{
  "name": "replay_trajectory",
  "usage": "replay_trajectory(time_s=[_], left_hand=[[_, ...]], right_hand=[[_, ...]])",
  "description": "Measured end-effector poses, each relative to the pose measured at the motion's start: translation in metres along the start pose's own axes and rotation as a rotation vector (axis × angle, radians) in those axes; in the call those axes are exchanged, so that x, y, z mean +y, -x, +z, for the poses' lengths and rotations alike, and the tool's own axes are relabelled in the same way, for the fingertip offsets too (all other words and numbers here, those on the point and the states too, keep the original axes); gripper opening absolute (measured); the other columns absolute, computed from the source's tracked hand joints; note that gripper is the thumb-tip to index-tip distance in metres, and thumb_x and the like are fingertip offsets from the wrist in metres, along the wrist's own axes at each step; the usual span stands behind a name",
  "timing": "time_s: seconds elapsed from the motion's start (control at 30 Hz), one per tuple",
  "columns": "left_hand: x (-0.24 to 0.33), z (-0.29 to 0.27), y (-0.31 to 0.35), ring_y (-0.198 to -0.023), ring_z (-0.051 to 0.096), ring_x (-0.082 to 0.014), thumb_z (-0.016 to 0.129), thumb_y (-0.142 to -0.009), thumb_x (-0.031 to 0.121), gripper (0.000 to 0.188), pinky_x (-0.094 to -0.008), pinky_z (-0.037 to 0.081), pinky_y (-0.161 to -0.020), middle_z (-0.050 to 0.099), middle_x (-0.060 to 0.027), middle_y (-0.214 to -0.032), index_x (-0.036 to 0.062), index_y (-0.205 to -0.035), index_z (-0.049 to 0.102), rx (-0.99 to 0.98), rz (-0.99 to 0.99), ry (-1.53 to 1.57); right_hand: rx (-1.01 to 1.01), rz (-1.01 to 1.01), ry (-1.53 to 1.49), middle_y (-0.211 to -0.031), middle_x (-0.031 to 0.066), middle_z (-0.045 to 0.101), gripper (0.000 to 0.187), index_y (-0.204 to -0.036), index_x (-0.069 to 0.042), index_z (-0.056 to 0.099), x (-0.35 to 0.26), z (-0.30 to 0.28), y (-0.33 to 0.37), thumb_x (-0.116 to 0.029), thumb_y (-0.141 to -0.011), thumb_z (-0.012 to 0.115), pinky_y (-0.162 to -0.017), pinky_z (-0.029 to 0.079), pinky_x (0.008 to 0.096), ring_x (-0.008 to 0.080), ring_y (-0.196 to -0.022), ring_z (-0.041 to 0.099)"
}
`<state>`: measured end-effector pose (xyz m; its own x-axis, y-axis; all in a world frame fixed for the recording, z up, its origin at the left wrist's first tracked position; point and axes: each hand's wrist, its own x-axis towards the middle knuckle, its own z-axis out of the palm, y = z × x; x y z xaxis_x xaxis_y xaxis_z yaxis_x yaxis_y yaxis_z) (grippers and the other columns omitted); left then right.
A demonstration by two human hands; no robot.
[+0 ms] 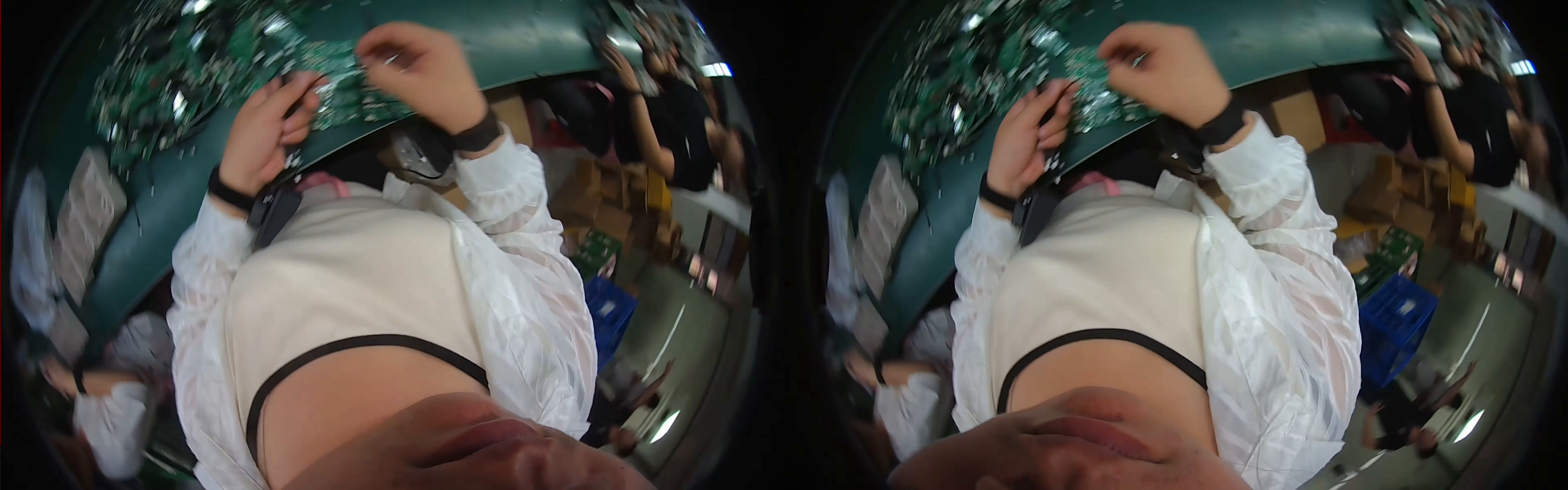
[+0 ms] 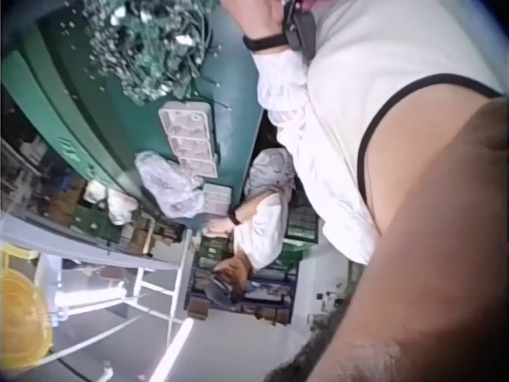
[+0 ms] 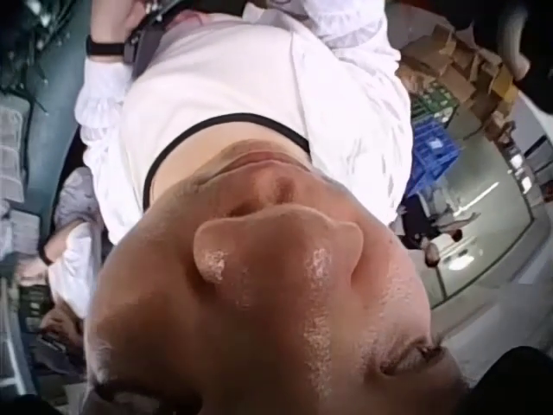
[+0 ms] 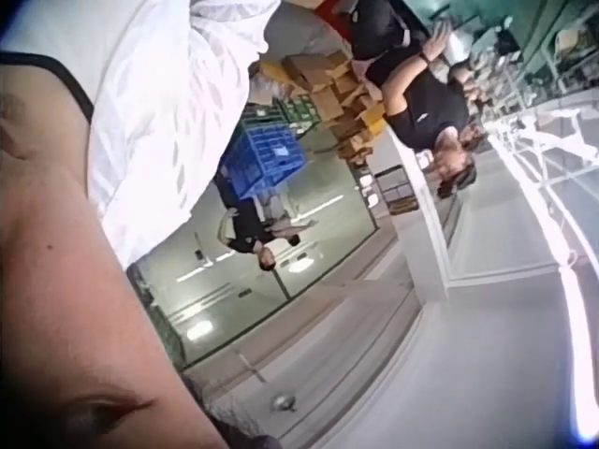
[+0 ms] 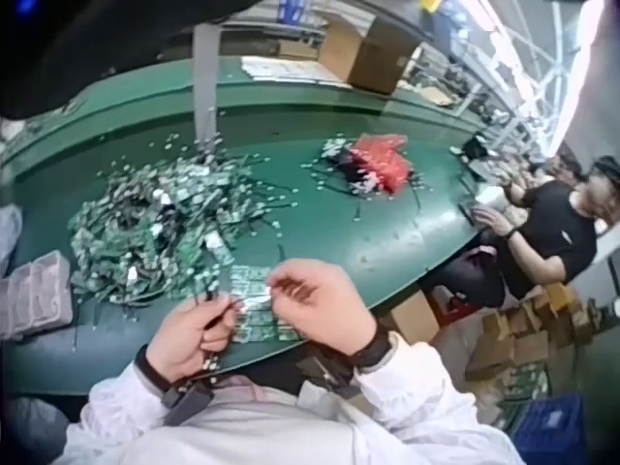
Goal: The person picks up a circuit board, connects wires to it, and places it into a pink bag. They then remove a stack of circuit boards from the bag, connect wires to another board, and place it into a plastic housing.
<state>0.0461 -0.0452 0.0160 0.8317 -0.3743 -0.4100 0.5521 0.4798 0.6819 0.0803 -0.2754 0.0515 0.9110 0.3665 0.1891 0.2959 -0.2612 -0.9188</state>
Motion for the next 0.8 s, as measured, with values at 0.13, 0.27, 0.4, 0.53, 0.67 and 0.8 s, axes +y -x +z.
replay_trajectory(time_s=[0.13, 0.27, 0.4, 0.53, 0.67, 0.8], left_hand=[[0.009, 0.013, -0.001, -0.054, 0.035, -0.0007, 0.055, -0.103, 0.022, 0.029, -0.0179, 0.024, -0.045, 0.057, 0.0016, -0.081, -0.0027, -0.117, 0.062, -0.034, 0.019, -0.128], [0.016, 0.02, 0.005, -0.055, 0.039, -0.0022, 0.052, -0.105, 0.026, 0.033, -0.0182, 0.029, -0.047, 0.063, -0.0026, -0.09, -0.003, -0.12, 0.061, -0.127, 0.039, -0.264], [0.017, 0.043, 0.009, -0.059, 0.045, -0.0041, 0.048, -0.107, 0.027, 0.036, -0.019, 0.034, -0.049, 0.067, -0.0095, -0.106, -0.0035, -0.123, 0.059, -0.022, 0.102, -0.282], [0.023, 0.046, 0.005, -0.075, 0.058, -0.0082, 0.046, -0.107, 0.028, 0.038, -0.0214, 0.046, -0.058, 0.066, -0.0154, -0.121, -0.0038, -0.126, 0.057, 0.08, 0.193, -0.16], [0.014, -0.018, -0.008, -0.1, 0.065, -0.0169, 0.044, -0.108, 0.028, 0.039, -0.0287, 0.056, -0.076, 0.063, -0.0175, -0.129, -0.0035, -0.129, 0.056, -0.244, 0.087, 0.178], [0.001, -0.008, -0.006, -0.112, 0.065, -0.0233, 0.043, -0.108, 0.026, 0.039, -0.035, 0.056, -0.09, 0.062, -0.018, -0.131, -0.0043, -0.13, 0.055, -0.261, -0.022, 0.219]], right_hand=[[-0.03, -0.234, 0.545, -0.088, 0.0133, 0.069, 0.023, -0.1, -0.003, 0.07, 0.004, -0.005, 0.01, -0.005, -0.077, 0.068, -0.072, 0.055, 0.0344, 0.0257, -0.08, 0.068], [-0.155, -0.213, 0.679, -0.087, 0.015, 0.067, 0.018, -0.093, -0.004, 0.069, -0.007, -0.005, 0.016, -0.008, -0.075, 0.066, -0.072, 0.055, 0.0409, 0.0326, -0.08, 0.066], [-0.019, -0.198, 0.772, -0.085, 0.0134, 0.067, 0.016, -0.091, -0.005, 0.069, -0.004, -0.016, 0.013, -0.006, -0.075, 0.067, -0.07, 0.055, 0.0395, 0.0315, -0.079, 0.066], [0.482, -0.167, 0.512, -0.085, 0.0078, 0.071, 0.015, -0.094, -0.003, 0.071, 0.018, -0.053, 0.03, -0.002, -0.079, 0.071, -0.07, 0.055, 0.0292, 0.0211, -0.078, 0.069], [0.436, 0.108, -0.061, -0.091, 0.0041, 0.072, 0.009, -0.094, 0.0, 0.071, 0.039, -0.056, 0.024, -0.005, -0.087, 0.072, -0.073, 0.053, 0.0243, 0.0109, -0.083, 0.067], [0.255, 0.138, -0.098, -0.09, 0.0044, 0.072, 0.009, -0.092, 0.002, 0.071, 0.058, -0.041, 0.014, -0.006, -0.087, 0.072, -0.073, 0.053, 0.0242, 0.0099, -0.082, 0.066]])
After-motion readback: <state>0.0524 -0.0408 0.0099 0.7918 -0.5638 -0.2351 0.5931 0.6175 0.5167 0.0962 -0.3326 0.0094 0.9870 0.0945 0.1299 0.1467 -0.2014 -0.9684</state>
